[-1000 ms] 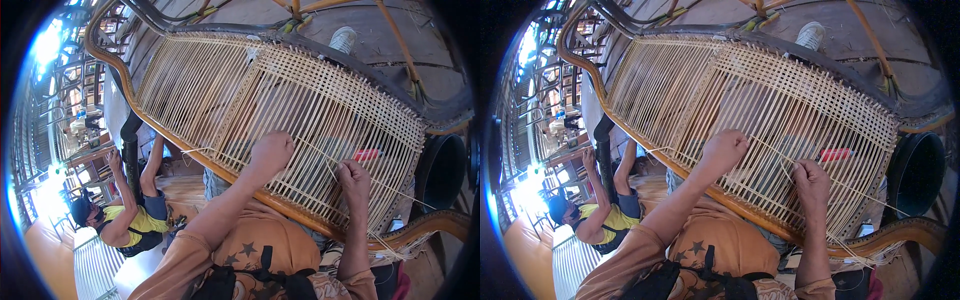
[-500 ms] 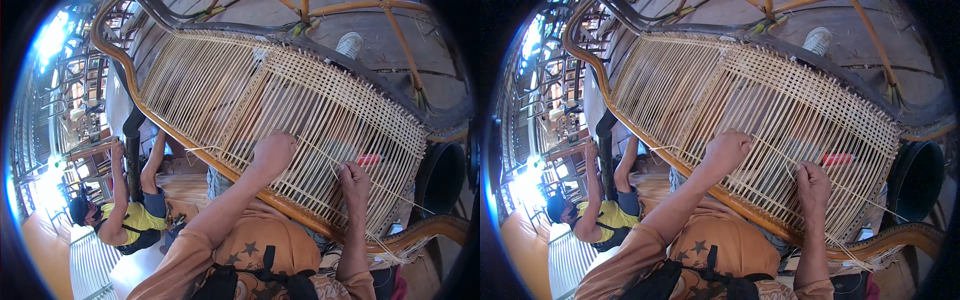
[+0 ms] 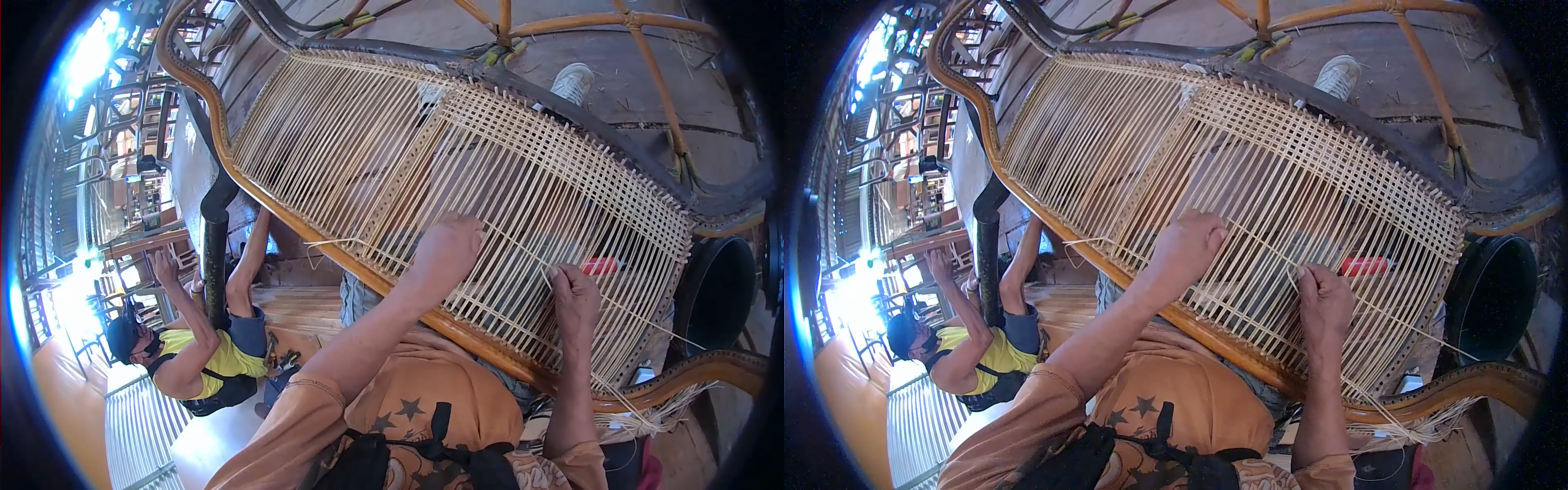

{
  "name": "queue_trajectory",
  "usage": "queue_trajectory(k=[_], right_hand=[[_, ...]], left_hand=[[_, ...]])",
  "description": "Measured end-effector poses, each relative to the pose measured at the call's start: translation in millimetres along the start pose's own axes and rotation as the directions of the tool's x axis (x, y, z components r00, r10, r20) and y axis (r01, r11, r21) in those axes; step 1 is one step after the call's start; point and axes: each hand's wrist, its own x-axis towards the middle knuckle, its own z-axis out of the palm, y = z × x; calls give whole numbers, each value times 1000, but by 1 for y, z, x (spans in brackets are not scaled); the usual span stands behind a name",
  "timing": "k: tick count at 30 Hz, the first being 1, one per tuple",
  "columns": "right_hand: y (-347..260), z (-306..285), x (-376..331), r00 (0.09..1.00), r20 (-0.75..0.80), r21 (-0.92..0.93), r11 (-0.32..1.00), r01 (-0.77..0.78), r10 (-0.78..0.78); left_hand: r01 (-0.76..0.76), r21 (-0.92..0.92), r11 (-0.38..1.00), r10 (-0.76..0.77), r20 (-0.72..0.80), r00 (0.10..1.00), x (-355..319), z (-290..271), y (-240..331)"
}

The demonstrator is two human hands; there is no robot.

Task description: The person weaves rattan strips onto a chair frame by hand, guides the strands with a knife, drives a punch tool into the frame using a hammer, and weaves additional rattan strips through the seat.

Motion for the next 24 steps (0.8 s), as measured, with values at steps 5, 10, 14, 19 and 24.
queue_trajectory(k=[5,10,14,19,24], right_hand=[[6,2,0,999,26,302,952,-53,47],[8,-2,1,999,36,331,943,-37,27],[6,0,2,999,38,284,959,-22,11],[11,0,2,1000,31,268,963,-11,3],[2,10,4,997,-81,155,988,11,2]], left_hand=[[31,262,965,-29,-12,1000,-5,0,7],[98,330,939,-116,35,993,1,-6,12],[84,281,956,-102,49,994,8,-1,4],[243,-172,955,-214,171,962,12,-15,-11],[241,-200,950,-202,196,959,17,-14,-14]])
